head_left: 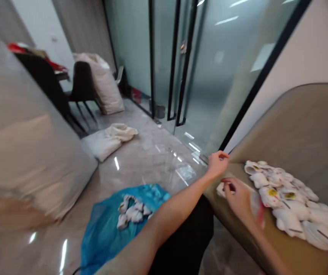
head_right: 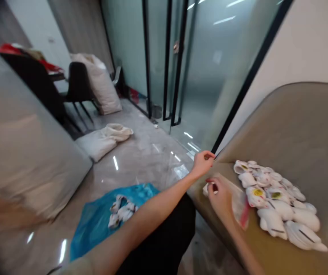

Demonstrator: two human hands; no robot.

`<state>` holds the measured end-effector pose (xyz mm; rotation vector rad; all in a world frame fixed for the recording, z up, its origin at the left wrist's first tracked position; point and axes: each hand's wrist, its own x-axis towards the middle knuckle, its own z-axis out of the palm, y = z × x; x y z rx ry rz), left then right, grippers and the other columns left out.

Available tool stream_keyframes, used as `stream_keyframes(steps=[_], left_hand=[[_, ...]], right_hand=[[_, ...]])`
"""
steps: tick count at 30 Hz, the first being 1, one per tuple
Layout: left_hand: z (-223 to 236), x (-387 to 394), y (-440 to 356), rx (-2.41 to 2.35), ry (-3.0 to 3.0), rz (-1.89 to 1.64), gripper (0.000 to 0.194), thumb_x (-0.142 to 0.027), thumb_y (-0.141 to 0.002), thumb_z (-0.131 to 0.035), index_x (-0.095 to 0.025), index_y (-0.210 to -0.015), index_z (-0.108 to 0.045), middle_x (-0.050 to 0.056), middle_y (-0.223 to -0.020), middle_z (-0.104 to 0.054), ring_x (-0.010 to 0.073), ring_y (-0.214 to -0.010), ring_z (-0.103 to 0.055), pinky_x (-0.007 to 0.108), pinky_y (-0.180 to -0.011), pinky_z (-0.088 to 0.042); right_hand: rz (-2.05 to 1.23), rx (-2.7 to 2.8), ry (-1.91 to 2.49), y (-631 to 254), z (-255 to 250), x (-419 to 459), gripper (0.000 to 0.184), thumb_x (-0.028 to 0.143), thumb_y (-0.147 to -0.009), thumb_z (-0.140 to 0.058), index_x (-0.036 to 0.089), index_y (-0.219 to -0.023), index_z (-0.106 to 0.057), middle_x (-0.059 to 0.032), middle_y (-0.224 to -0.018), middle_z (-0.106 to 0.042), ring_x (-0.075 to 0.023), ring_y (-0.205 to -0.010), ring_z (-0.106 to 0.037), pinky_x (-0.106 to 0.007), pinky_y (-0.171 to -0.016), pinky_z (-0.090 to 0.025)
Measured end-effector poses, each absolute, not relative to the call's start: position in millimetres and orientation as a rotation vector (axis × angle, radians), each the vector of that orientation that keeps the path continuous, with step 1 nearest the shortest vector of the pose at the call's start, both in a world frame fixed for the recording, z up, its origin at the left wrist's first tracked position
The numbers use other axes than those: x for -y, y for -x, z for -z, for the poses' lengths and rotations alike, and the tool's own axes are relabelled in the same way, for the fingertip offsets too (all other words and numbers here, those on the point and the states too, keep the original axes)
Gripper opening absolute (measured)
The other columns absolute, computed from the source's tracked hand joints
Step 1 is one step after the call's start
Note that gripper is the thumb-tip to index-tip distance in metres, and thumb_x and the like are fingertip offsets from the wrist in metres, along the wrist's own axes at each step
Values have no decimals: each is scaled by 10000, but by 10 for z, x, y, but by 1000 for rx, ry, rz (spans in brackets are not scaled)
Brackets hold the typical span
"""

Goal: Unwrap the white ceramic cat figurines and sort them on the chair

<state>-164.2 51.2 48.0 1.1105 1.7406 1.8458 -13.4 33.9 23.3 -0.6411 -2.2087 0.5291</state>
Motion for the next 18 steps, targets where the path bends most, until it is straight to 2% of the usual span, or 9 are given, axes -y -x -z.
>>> stream_keyframes(steps=[3,5,8,11,13,14,16,18], left_hand=[[-76,390,1969,-1673,-1102,-1966,237,-205,-833,-553,-173,-978,-737,20,-826,-721,103,-662,-624,217,-669,-492],[317,1208,2227,-1953,-923,-1801,197,-167,-802,-557,-171,-877,-740,20,-835,-726,118,-734,-642,226,-724,-500],[867,2485,2575,-2273,-493,-1555,179,-99,-781,-528,-158,-776,-696,32,-770,-705,152,-740,-639,279,-759,-502],[1293,3494,2841,-2422,-257,-1429,128,-90,-783,-544,-152,-714,-632,42,-734,-672,190,-802,-637,324,-831,-478],[1509,3958,2962,-2511,-112,-1293,79,-116,-799,-565,-135,-742,-615,51,-736,-662,213,-837,-634,330,-843,-461],[1593,4130,3005,-2600,-11,-1100,61,-158,-812,-582,-137,-760,-607,46,-743,-661,211,-843,-637,313,-837,-461],[1706,4357,3065,-2637,59,-947,93,-219,-829,-598,-128,-813,-607,62,-773,-667,232,-873,-647,316,-841,-466],[1744,4431,3098,-2650,52,-860,156,-285,-839,-601,-129,-838,-603,74,-794,-669,260,-931,-657,326,-861,-474]], right_hand=[[-760,2034,919,54,-303,-107,234,325,-846,-523,191,-911,-704,-50,-777,-691,-217,-694,-658,-351,-700,-494],[-926,1880,1053,60,-414,42,226,325,-815,-575,201,-938,-719,-46,-769,-694,-213,-693,-671,-348,-692,-495],[-1228,1495,1019,293,-641,358,160,296,-759,-627,202,-860,-707,-49,-888,-694,-157,-658,-648,-310,-657,-499],[-1407,1428,873,920,-741,907,168,314,-780,-603,196,-866,-687,-22,-870,-675,-125,-660,-627,-259,-628,-484],[-1512,1573,753,1502,-613,1380,200,339,-837,-542,191,-888,-667,-18,-855,-680,-128,-658,-624,-253,-630,-494],[-1569,1722,702,1793,-488,1626,220,334,-863,-512,186,-910,-668,-23,-856,-689,-135,-665,-627,-252,-634,-497],[-1640,2182,641,2273,-173,2090,267,284,-919,-446,184,-1004,-678,-39,-890,-715,-146,-727,-651,-246,-674,-498],[-1550,2796,561,2535,128,2447,305,236,-956,-405,188,-1080,-680,-64,-1002,-736,-160,-837,-668,-256,-741,-493]])
